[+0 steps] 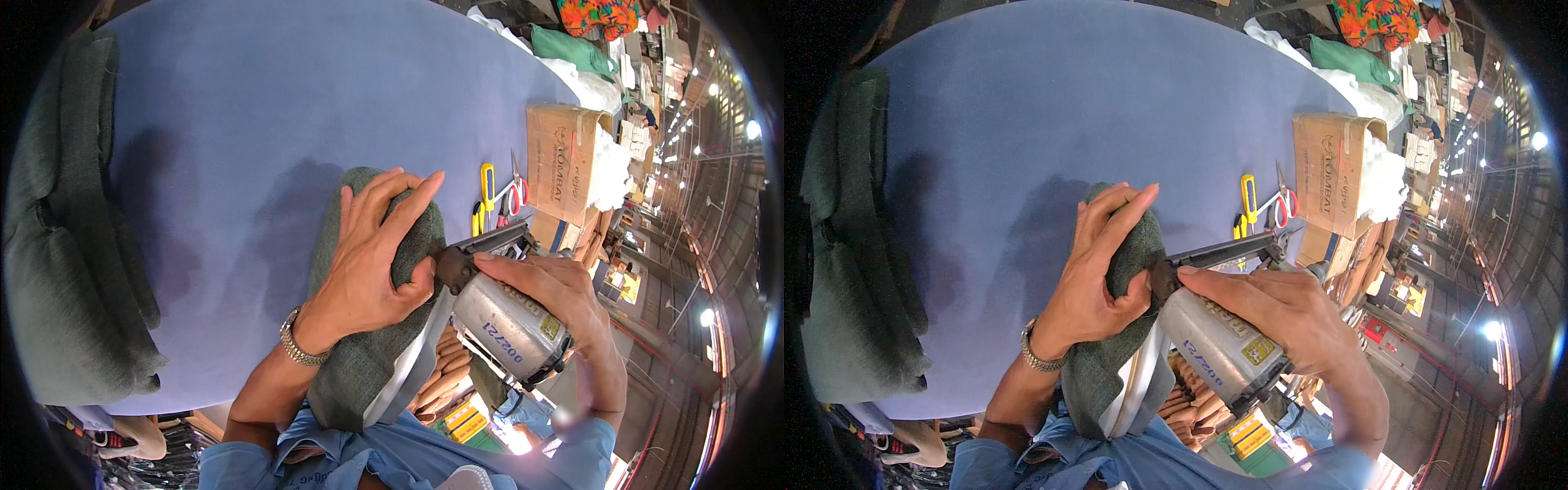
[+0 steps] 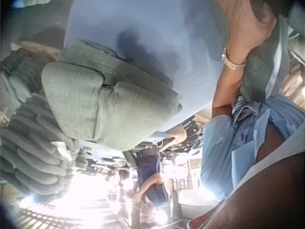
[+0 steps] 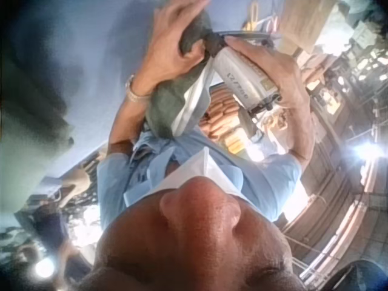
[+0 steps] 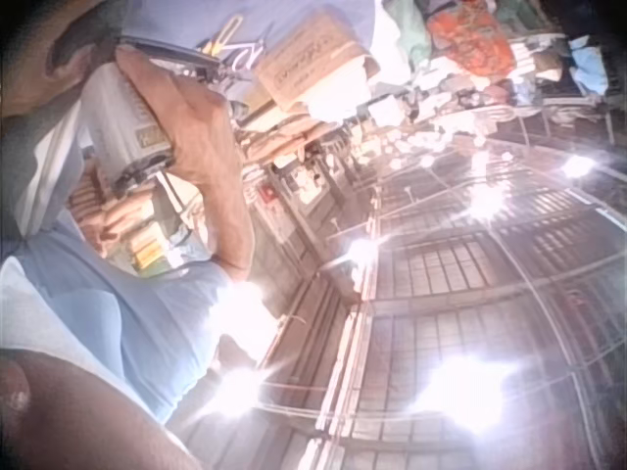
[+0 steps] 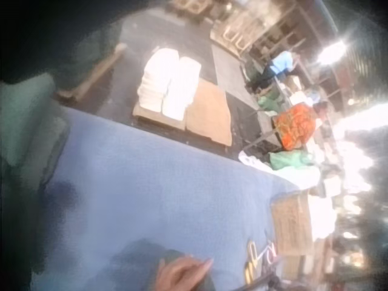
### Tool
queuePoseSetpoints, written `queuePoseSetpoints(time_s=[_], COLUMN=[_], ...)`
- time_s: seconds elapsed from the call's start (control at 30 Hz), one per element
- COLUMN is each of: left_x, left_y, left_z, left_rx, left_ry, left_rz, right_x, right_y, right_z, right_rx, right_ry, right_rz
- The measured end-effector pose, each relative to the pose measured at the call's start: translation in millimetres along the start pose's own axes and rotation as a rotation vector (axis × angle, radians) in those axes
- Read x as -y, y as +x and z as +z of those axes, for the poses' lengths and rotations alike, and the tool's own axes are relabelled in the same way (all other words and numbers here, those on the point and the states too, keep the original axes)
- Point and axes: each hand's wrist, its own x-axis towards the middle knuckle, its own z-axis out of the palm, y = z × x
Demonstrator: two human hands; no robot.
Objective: The person wraps green fabric around a white cushion core, trims excess fabric with a utility knife, and secures the fabric using a staple gun. The person repeats this process for multiple cushions, stacking finished units on the table.
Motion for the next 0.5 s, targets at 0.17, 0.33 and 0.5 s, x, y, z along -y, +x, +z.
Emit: queuePoseSetpoints(time_s=[0.17,0.33,0.5], left_x=[3.1,5.7,6.6], left_y=[-0.2,-0.4,1.0], left_z=[1.6,4.7,3.8], left_rx=[-0.020,-0.036,-0.035], left_ry=[-0.013,-0.004,-0.018], left_rz=[0.027,0.044,0.070], right_x=[-3.7,-2.8,-9.1], right_y=[-6.4,-4.6,-2.6], right_z=[0.3,3.3,2.3], right_rx=[-0.004,-0.044,-0.019], right_ry=[-0.040,-0.036,0.019], right_rz=[-0.009,-0.028,-0.043])
